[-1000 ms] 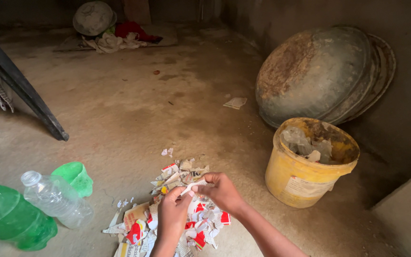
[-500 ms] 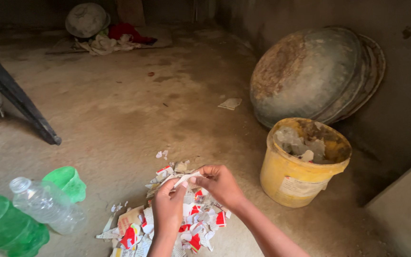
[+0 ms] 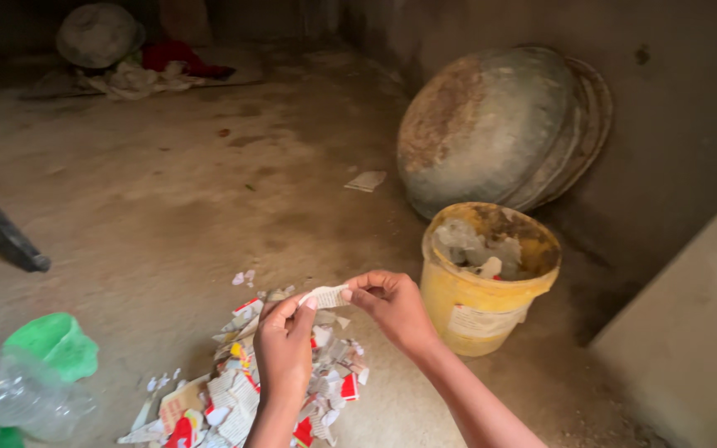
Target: The person sits on the floor and repeatedly tears small pieces of paper from a pile into smaller fragments, placing them into a yellow bucket. The person also briefly handles a green plastic bottle and a clear plastic bottle before resuming the tearing task.
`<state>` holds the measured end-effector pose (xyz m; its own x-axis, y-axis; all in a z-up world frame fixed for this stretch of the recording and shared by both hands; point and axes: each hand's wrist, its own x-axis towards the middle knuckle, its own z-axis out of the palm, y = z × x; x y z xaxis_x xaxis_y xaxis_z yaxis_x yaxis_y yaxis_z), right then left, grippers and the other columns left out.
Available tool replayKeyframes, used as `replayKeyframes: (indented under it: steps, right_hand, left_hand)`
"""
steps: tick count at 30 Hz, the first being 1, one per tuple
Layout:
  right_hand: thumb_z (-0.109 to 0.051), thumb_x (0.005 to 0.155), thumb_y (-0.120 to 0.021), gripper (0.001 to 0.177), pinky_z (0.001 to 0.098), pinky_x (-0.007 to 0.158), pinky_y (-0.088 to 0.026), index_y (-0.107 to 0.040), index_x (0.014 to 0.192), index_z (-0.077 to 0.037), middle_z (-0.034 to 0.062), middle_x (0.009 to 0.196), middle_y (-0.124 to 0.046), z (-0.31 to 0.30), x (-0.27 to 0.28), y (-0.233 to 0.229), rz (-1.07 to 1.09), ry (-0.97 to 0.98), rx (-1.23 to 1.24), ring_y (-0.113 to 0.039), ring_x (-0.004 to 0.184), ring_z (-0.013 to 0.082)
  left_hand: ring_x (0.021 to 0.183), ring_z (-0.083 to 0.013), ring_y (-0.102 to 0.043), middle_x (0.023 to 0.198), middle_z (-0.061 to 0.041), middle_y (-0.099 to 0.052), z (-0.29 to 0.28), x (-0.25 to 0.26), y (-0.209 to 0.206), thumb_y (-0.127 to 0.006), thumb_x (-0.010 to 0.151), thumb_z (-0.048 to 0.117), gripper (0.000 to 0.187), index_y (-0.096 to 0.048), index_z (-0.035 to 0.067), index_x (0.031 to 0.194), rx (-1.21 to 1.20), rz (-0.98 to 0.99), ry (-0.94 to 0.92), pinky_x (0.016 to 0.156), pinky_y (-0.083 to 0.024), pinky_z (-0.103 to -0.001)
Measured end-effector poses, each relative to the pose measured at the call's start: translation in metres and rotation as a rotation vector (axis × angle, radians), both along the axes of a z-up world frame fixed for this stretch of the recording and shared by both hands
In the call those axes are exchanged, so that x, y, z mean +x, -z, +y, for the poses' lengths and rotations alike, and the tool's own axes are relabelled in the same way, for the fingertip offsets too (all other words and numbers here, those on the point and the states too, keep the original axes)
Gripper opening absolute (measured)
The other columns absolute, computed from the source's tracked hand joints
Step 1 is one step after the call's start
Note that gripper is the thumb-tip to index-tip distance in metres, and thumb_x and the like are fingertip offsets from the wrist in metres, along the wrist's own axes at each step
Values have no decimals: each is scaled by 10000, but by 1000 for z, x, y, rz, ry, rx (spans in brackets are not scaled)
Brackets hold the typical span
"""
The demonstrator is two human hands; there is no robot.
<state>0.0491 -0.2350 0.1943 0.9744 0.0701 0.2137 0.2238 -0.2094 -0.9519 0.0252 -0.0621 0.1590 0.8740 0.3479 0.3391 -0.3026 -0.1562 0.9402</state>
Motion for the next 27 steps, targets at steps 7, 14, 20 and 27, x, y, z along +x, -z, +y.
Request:
replayKeyframes:
  steps: [7,14,20,27]
  right_hand:
    - [-140,806,-823,159,289,686,-478,-843,951,-78,56,829,-659,-32,-8,-27,-183,244,-133,-598,769,128]
    - [-87,837,-798,104,254,605,-458,-816,903,-9,23,840,-688,-68,0,-45,-215,355,40,-558,675,90]
    - [-28,878,-742,128,217,630,-484,-763,985,39,12,831,-743,-94,6,-53,-188,358,299,-613,708,47]
    - [-43,916,-700,148,239,574,-437,-782,1035,-10,3,775,-712,-125,17,-50,-213,483,208,-560,650,49]
  left_hand:
    - [671,-132,-543,769,-64,-594,-41,5,-33,-749,890,190,248,-831,84,1099,35,66,-16,632,-465,-289]
    - [671,-87,-586,785,2,-647,-88,25,-61,-725,890,202,272,-809,65,1109,-176,63,206,623,-492,-253]
    - [819,-95,-638,912,-47,-703,-128,42,-62,-711,913,144,299,-769,37,1186,-89,-52,314,750,-514,-248]
    - [962,-181,-719,1171,-65,-719,-161,48,-70,-688,848,77,446,-677,73,1294,59,-32,442,801,-556,-295]
